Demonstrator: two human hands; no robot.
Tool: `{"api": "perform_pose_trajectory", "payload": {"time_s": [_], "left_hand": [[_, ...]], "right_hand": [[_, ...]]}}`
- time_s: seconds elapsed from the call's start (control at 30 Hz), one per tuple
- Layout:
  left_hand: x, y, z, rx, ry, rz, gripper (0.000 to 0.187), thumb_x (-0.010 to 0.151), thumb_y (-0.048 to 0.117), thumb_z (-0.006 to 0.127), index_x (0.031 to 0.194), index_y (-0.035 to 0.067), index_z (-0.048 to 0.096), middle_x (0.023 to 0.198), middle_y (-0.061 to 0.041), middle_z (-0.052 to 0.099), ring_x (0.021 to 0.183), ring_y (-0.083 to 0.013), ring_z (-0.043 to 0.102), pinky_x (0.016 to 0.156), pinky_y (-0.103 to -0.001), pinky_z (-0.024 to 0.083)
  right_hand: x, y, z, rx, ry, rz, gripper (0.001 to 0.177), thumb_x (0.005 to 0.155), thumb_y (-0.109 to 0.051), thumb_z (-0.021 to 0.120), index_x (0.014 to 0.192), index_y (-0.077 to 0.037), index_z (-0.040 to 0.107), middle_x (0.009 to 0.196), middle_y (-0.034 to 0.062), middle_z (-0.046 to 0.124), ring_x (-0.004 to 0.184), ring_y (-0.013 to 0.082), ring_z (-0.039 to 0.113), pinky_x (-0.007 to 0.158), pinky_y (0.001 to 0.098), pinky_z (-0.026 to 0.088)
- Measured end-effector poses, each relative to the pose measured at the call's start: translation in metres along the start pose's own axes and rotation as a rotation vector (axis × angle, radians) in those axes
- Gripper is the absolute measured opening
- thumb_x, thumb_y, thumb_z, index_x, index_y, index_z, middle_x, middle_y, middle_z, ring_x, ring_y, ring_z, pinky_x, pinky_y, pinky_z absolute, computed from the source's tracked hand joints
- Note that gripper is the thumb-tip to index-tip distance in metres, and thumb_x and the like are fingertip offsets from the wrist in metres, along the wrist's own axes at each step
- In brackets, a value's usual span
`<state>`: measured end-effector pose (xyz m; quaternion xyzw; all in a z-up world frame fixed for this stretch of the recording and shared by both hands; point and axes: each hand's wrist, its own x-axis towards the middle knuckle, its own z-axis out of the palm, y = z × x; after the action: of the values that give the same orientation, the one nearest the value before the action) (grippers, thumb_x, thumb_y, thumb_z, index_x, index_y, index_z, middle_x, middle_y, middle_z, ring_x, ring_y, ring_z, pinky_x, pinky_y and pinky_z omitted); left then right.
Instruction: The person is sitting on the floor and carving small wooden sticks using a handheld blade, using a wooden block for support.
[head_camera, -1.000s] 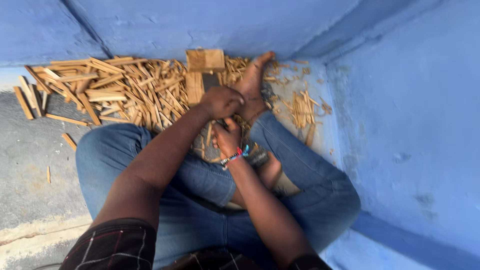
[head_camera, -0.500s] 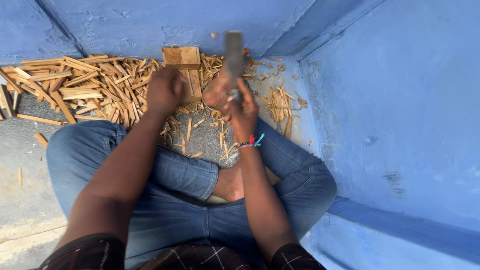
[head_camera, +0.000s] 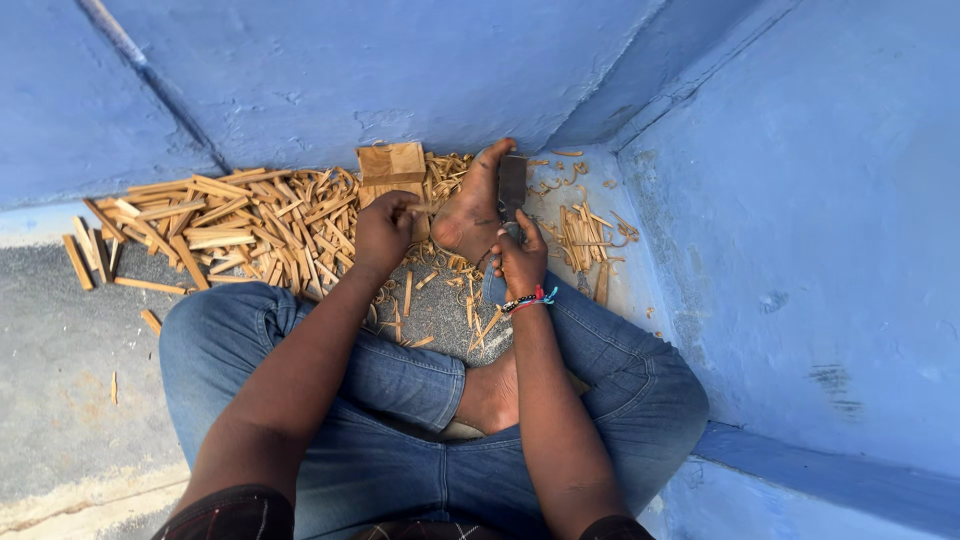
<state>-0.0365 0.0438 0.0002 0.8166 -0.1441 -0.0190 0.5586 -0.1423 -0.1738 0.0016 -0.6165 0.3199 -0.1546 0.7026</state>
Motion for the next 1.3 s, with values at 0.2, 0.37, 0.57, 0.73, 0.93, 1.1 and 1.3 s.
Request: {"api": "perform_pose_trajectory", "payload": {"time_s": [0.2,0.37,0.57,0.73,0.93,1.1,1.3], "left_hand": [[0.009,0.000,0.011,-0.727,-0.187,-0.368,0.021,0.102,0.005,0.057,0.118,0.000,0.069,0.100,-0.010,0.077,0.087,-0.0136,0.073,0.080,-0.028,0.061],[0.003,0.027,0.016,-0.721,-0.315,-0.364,0.021,0.104,0.008,0.055,0.118,0.000,0.068,0.099,-0.009,0.076,0.084,-0.0129,0.073,0.078,-0.027,0.061],[0.003,0.087,0.047,-0.382,-0.370,-0.080,0.019,0.106,0.014,0.060,0.111,-0.001,0.071,0.091,-0.008,0.077,0.078,-0.0132,0.072,0.070,-0.028,0.058],[0.017,0.145,0.110,-0.077,-0.314,0.200,0.041,0.096,0.019,0.074,0.132,0.003,0.063,0.096,-0.014,0.072,0.085,-0.0253,0.071,0.076,-0.037,0.055],[0.012,0.141,0.104,-0.221,-0.248,0.244,0.054,0.095,0.012,0.069,0.145,0.003,0.051,0.116,-0.014,0.072,0.106,-0.0231,0.073,0.091,-0.036,0.060],[-0.006,0.068,0.004,0.066,-0.095,0.398,0.045,0.094,0.004,0.064,0.139,0.002,0.058,0.114,-0.017,0.074,0.105,-0.0264,0.075,0.093,-0.038,0.059],[0.022,-0.032,-0.136,0.344,0.243,0.073,0.019,0.094,0.009,0.067,0.112,0.005,0.073,0.096,-0.016,0.075,0.088,-0.0319,0.074,0.079,-0.042,0.057]], "right_hand": [[0.006,0.000,-0.001,0.092,-0.004,0.069,0.057,0.093,-0.010,0.070,0.147,-0.016,0.054,0.069,0.0034,0.065,0.045,0.0072,0.053,0.037,0.0231,0.040],[0.010,0.009,0.001,0.118,-0.017,0.037,0.059,0.090,-0.008,0.073,0.146,-0.017,0.055,0.069,0.0033,0.064,0.044,0.0074,0.052,0.037,0.0234,0.039],[0.010,0.016,0.012,0.009,0.044,-0.032,0.042,0.094,-0.013,0.071,0.135,-0.015,0.059,0.069,0.0030,0.066,0.046,0.0087,0.056,0.037,0.0248,0.041],[0.011,0.021,0.009,0.000,-0.028,-0.155,0.030,0.094,-0.014,0.077,0.121,-0.006,0.065,0.075,0.0044,0.069,0.052,0.0110,0.061,0.039,0.0274,0.042],[0.020,0.019,0.003,0.009,-0.020,-0.112,0.047,0.087,-0.014,0.076,0.132,-0.012,0.061,0.071,0.0060,0.068,0.050,0.0111,0.059,0.038,0.0264,0.042],[0.023,0.027,0.001,0.041,-0.065,0.040,0.058,0.088,-0.015,0.077,0.140,-0.024,0.054,0.072,0.0042,0.065,0.046,0.0084,0.053,0.037,0.0229,0.042],[0.024,0.026,-0.003,0.012,-0.017,-0.061,0.054,0.090,-0.011,0.075,0.139,-0.020,0.054,0.067,0.0036,0.062,0.042,0.0087,0.050,0.034,0.0247,0.038]]}}
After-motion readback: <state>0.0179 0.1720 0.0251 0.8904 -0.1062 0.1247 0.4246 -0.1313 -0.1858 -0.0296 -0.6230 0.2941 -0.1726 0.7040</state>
